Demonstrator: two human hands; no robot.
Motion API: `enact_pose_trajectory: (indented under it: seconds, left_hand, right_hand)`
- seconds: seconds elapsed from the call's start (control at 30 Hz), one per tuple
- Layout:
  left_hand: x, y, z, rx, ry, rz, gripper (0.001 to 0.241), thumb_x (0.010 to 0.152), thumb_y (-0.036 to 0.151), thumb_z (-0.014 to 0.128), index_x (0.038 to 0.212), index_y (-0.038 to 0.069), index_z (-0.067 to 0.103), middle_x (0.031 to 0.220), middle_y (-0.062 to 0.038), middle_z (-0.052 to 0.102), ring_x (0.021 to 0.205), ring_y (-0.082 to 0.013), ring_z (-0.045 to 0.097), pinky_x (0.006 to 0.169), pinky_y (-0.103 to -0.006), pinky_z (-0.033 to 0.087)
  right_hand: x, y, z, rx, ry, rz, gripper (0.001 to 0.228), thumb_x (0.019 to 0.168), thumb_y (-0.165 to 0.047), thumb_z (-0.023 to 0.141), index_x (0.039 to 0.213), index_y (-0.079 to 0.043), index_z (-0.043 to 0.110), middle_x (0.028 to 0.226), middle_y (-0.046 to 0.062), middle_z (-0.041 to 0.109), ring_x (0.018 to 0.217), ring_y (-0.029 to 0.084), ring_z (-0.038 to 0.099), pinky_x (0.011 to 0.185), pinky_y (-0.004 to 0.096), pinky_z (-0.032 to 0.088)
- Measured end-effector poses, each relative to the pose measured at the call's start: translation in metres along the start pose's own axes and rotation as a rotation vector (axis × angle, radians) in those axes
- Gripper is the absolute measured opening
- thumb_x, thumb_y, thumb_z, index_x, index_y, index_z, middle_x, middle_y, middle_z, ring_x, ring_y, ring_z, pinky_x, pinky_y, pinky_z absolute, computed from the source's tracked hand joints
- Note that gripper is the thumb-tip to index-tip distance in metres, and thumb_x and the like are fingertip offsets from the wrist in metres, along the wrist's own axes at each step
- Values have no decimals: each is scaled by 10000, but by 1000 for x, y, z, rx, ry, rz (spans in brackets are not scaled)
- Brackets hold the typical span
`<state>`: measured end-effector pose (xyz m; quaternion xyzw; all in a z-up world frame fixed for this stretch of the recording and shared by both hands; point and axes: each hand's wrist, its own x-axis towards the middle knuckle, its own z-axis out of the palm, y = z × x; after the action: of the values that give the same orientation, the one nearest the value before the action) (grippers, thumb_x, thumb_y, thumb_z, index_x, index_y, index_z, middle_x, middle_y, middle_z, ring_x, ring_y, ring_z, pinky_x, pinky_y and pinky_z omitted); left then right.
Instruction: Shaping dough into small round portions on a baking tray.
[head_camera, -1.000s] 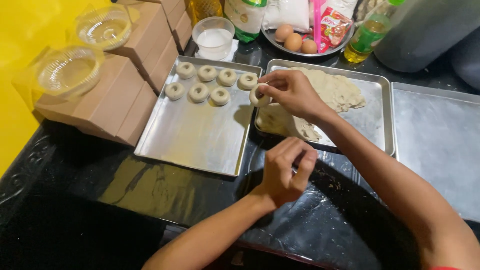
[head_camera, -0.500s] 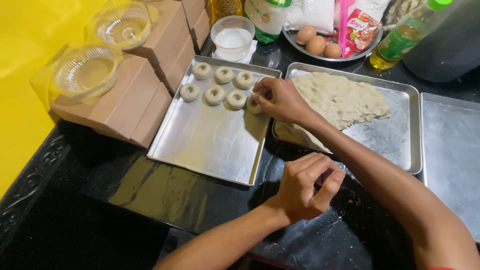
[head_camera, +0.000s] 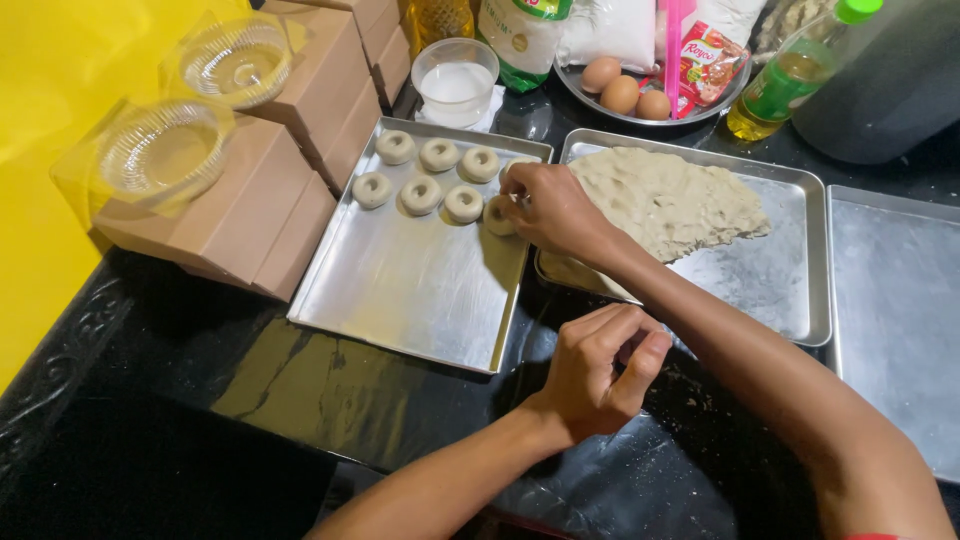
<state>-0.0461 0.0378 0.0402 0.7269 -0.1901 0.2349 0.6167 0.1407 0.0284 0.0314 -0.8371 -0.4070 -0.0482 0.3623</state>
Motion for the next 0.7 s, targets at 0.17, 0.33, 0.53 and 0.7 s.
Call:
enact_pose_trajectory:
  seconds: [0.17, 0.33, 0.53, 0.7]
  left_hand:
    - [1, 3, -1, -7, 6, -26, 245, 1038, 218, 562, 909, 16, 614, 792, -106, 602, 700, -246, 599, 675, -359, 487]
    - [2, 4, -1, -6, 3, -37, 236, 1036, 212, 563, 927, 11, 622, 787, -109, 605, 691, -239, 599, 669, -356, 486]
    - [2, 3, -1, -8, 8, -63, 244, 1036, 222, 572, 922, 13, 621, 768, -102, 602, 658, -221, 594, 636, -346, 475]
    - [2, 3, 0, -3, 14, -68, 252, 1041, 224, 577, 896, 22, 620, 753, -98, 601, 641, -214, 586, 624, -343, 468]
  right_hand:
    - [-2, 3, -4, -95, 26, -36, 148, 839, -158, 740, 900, -24, 756, 847, 181, 710, 796, 379, 673, 752, 483, 479]
    - [-5, 10, -6, -150, -27, 62, 196, 811, -101, 670, 972, -52, 771, 838, 176, 719, 795, 377, 669, 819, 463, 410]
    - [-14, 1, -10, -169, -44, 27, 223, 787, -114, 691, 993, -49, 749, 874, 137, 726, 898, 339, 647, 808, 467, 372]
    - [-25, -17, -16, -217, -39, -139, 260, 851, -290, 791, 973, -62, 762, 1003, 119, 644, 970, 303, 568, 858, 443, 360]
